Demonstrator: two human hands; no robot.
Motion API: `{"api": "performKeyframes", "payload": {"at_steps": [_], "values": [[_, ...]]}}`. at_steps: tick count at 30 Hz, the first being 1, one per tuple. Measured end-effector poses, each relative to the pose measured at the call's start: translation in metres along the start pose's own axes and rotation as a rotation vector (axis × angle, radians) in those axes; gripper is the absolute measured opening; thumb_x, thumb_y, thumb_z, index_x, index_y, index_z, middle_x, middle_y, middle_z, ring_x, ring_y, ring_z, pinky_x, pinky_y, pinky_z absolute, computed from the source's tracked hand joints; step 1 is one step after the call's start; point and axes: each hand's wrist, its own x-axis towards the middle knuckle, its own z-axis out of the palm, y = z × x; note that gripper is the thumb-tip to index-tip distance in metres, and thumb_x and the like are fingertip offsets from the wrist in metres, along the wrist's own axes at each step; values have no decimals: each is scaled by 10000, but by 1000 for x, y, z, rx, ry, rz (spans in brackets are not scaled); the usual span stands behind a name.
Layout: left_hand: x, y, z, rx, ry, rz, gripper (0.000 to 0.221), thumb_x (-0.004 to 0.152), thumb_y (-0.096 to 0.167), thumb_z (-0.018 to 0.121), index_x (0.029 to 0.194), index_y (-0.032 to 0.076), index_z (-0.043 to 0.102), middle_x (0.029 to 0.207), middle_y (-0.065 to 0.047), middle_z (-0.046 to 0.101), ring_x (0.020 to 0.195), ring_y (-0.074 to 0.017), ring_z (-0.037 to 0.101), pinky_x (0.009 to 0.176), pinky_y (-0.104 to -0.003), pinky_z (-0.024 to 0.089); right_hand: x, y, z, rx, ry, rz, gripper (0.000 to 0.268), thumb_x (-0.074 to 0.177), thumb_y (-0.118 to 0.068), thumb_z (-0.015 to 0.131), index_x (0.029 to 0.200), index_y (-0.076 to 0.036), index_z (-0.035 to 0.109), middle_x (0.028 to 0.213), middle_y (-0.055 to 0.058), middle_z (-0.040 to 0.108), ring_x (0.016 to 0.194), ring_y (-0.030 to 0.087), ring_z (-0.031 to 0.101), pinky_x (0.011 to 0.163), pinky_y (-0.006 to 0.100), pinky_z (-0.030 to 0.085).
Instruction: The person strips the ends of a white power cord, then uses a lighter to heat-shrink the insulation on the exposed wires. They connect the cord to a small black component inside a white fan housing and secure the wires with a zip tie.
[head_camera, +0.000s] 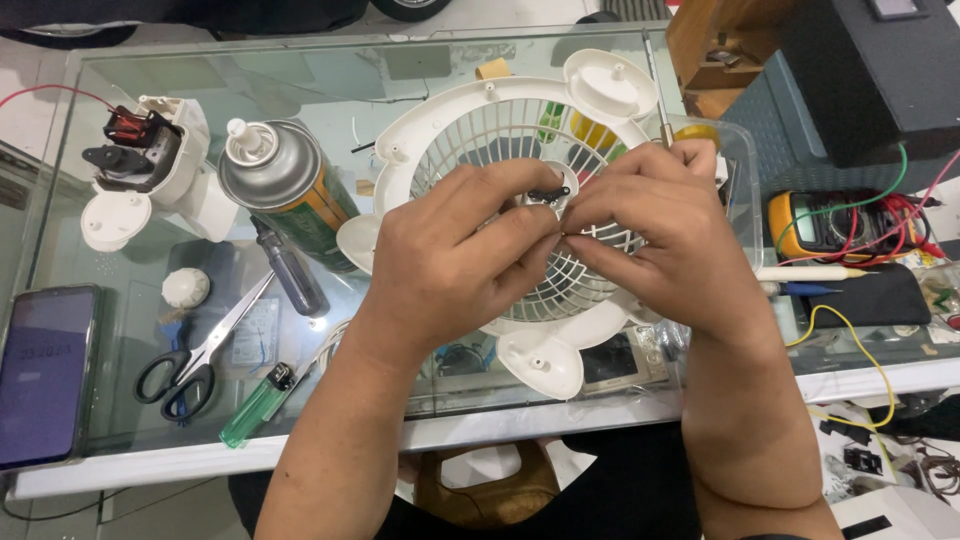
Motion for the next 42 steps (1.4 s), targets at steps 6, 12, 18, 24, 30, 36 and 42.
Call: {"api": "performKeyframes", "payload": {"at_steps": [6, 12, 18, 24, 30, 36, 42], "values": [[-1, 0, 0, 6, -17, 4, 107, 1000, -1, 711, 916, 45, 664, 1121, -82, 682, 750, -213, 648, 627, -290, 492, -1, 0, 4, -23, 38, 57, 202, 910, -137, 860, 885, -154, 660, 942, -46, 723, 942, 188, 599, 933, 428, 254], [0, 0, 0, 16, -7, 5, 126, 988, -19, 712, 900, 45, 649, 1111, -74, 682, 738, -207, 647, 628, -281, 496, -1, -2, 2, 4, 36, 110, 235, 918, -137, 871, 930, -137, 637, 928, -56, 676, 912, 166, 572, 938, 394, 260], [0, 1, 1, 25, -7, 8, 119, 1001, -5, 698, 901, 42, 654, 1115, -75, 679, 736, -212, 642, 630, -284, 495, 0, 1, 5, -76, 85, -6, 197, 922, -181, 884, 871, -132, 701, 926, -19, 717, 936, 213, 575, 904, 428, 239], [1, 2, 1, -1, -3, 8, 107, 1014, 4, 679, 912, 38, 679, 1124, -86, 674, 794, -233, 682, 668, -306, 524, -3, 2, 8, -106, 114, 43, 317, 947, -236, 886, 814, -146, 612, 816, -62, 633, 848, 197, 541, 898, 432, 232], [1, 4, 0, 3, 2, 15, 98, 1026, 21, 691, 929, 25, 678, 1114, -87, 671, 742, -237, 646, 596, -297, 469, -4, 4, 12, -185, 135, 69, 351, 900, -133, 918, 773, -160, 592, 767, -81, 595, 821, 191, 522, 889, 439, 232], [-2, -1, -7, -198, 137, -60, 230, 1047, 118, 532, 909, -12, 663, 1085, -197, 672, 886, -305, 708, 728, -379, 559, -3, 6, 12, -74, 157, 165, 344, 937, -301, 880, 820, -146, 596, 835, -59, 660, 839, 163, 567, 943, 420, 248], [-3, 1, -3, -251, 85, -278, 141, 1012, 54, 557, 1036, -21, 674, 1121, -143, 671, 846, -214, 684, 738, -312, 562, -15, 19, 8, 721, 423, 319, 274, 922, -142, 799, 910, -103, 528, 869, 83, 608, 840, 177, 596, 804, 303, 500]]}}
